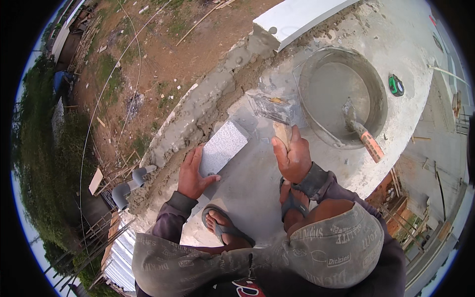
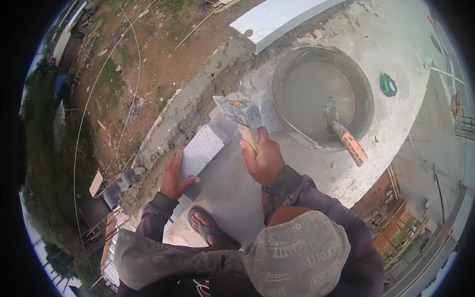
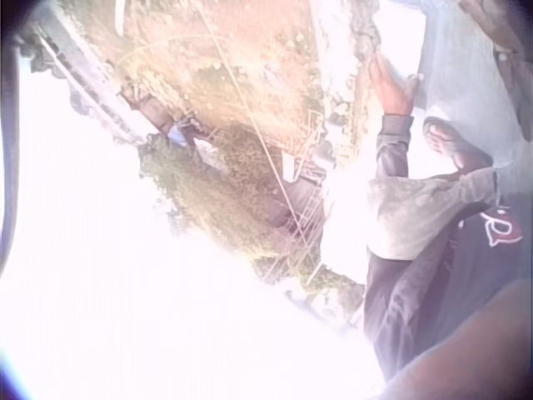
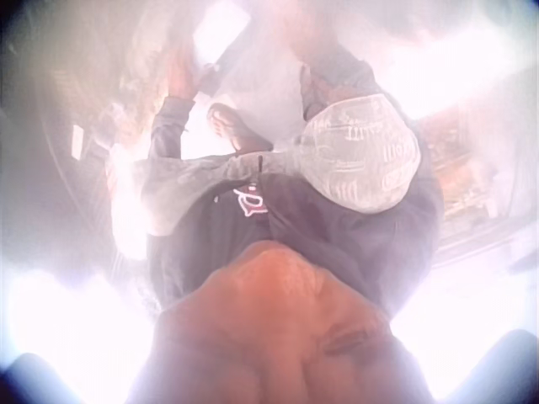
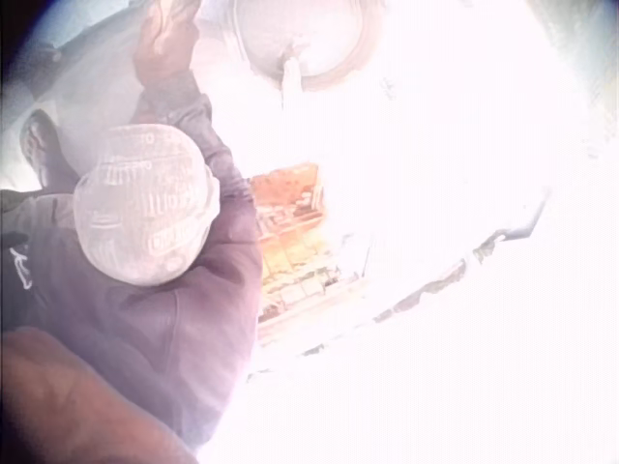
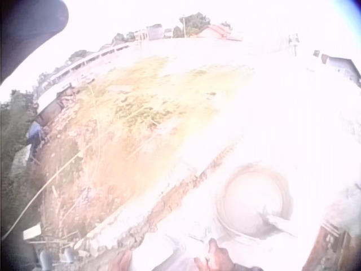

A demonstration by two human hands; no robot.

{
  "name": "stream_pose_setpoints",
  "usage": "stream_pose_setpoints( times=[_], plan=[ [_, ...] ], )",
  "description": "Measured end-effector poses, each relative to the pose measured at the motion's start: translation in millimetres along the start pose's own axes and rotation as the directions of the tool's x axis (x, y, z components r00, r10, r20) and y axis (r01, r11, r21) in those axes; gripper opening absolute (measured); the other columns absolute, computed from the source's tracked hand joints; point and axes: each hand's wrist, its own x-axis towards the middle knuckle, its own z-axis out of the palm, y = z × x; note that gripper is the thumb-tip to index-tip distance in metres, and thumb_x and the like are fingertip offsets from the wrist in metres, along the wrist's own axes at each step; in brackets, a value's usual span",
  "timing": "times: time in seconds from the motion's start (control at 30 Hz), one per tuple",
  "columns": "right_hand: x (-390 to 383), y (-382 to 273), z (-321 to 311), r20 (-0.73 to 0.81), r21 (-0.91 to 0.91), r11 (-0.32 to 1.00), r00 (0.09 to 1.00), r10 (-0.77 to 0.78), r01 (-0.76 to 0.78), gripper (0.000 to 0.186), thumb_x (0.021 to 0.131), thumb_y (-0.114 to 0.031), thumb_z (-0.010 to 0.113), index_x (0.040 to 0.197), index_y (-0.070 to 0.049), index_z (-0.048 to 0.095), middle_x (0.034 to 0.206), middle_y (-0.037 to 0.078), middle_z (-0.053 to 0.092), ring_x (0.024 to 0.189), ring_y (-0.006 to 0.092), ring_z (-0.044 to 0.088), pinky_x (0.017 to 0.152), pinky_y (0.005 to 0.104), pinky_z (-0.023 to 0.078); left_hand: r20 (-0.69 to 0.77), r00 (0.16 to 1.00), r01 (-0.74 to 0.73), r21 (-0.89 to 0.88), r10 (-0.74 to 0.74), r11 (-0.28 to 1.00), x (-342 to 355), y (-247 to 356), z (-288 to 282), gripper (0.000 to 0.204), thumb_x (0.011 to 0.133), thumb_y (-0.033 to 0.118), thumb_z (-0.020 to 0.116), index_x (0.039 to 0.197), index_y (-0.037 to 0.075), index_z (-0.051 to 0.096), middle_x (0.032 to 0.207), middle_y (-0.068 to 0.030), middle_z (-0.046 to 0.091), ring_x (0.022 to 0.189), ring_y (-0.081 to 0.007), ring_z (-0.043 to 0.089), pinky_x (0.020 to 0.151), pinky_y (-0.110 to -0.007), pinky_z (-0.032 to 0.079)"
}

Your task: The person places white rectangular tiles along a concrete ledge, applies cement with a trowel, and adjusts the tiles to align them. The person uses a tape measure to check spacing and continues applying cement between tiles.

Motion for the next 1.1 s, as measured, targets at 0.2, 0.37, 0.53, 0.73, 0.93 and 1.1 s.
stream_pose_setpoints(
  times=[0.2, 0.37, 0.53, 0.73, 0.93, 1.1],
  plan=[
    [15.4, 19.1, 5.6, 0.079, -0.252, 0.964, 0.995, -0.069, 0.087, 0.036, 0.099, -0.028, 0.061, 0.108, 0.004, 0.048, 0.076, 0.029, 0.065, 0.072, 0.0501, 0.065, 0.064, 0.0536, 0.051, -0.05, 0.994, -0.096, 0.058, 0.099, 0.994, -0.2, -2.2, 1.0, 0.105, 0.062, 0.031, 0.094, 0.149, 0.001, 0.043, 0.141, -0.0239, 0.053, 0.127, -0.0424, 0.053, 0.108, -0.047, 0.042],
    [18.6, 18.6, 11.9, 0.011, -0.067, 0.998, 1.0, -0.001, 0.002, 0.037, 0.099, -0.029, 0.059, 0.108, 0.005, 0.048, 0.079, 0.031, 0.065, 0.076, 0.0512, 0.065, 0.068, 0.0564, 0.051, -0.013, 1.0, -0.002, 0.001, 0.002, 1.0, -0.9, 0.0, 1.1, 0.107, 0.06, 0.031, 0.094, 0.148, -0.001, 0.043, 0.139, -0.0246, 0.054, 0.126, -0.0422, 0.054, 0.107, -0.047, 0.044],
    [45.4, 23.9, 19.8, 0.108, -0.251, 0.96, 0.989, -0.098, 0.122, 0.035, 0.1, -0.03, 0.059, 0.105, 0.004, 0.048, 0.074, 0.031, 0.063, 0.075, 0.0534, 0.063, 0.066, 0.0568, 0.049, 0.007, 1.0, -0.021, 0.043, 0.021, 0.999, 3.8, -0.9, -1.0, 0.104, 0.062, 0.033, 0.092, 0.148, -0.001, 0.043, 0.14, -0.0249, 0.054, 0.127, -0.0422, 0.053, 0.108, -0.046, 0.042],
    [27.9, 42.9, 18.4, 0.199, -0.464, 0.885, 0.978, 0.057, 0.043, 0.034, 0.099, -0.031, 0.059, 0.111, 0.0, 0.049, 0.083, 0.03, 0.066, 0.083, 0.0526, 0.064, 0.072, 0.0585, 0.051, 0.003, 1.0, -0.016, 0.04, 0.015, 0.999, -7.8, 3.1, -0.7, 0.107, 0.066, 0.039, 0.09, 0.152, 0.001, 0.037, 0.146, -0.0216, 0.05, 0.133, -0.0404, 0.049, 0.111, -0.047, 0.038],
    [-45.3, 86.3, -51.2, 0.174, -0.635, 0.743, 0.976, -0.128, 0.211, 0.053, 0.085, -0.026, 0.075, 0.126, -0.002, 0.054, 0.104, 0.022, 0.068, 0.094, 0.0424, 0.067, 0.078, 0.0508, 0.053, -0.044, 0.98, -0.181, 0.221, 0.195, 0.958, -45.8, 25.5, 29.7, 0.085, 0.083, 0.027, 0.077, 0.153, 0.004, 0.036, 0.152, -0.0232, 0.041, 0.138, -0.0425, 0.044, 0.114, -0.05, 0.037],
    [-42.8, 67.7, -49.9, 0.287, -0.574, 0.684, 0.893, -0.346, 0.449, 0.079, 0.072, -0.029, 0.087, 0.137, -0.002, 0.051, 0.134, 0.022, 0.054, 0.124, 0.0417, 0.052, 0.102, 0.0501, 0.044, -0.004, 0.904, -0.405, 0.311, 0.428, 0.86, -67.3, 19.5, 54.9, 0.049, 0.093, 0.018, 0.06, 0.14, 0.008, 0.051, 0.148, -0.0213, 0.045, 0.134, -0.04, 0.048, 0.11, -0.049, 0.042]
  ],
)
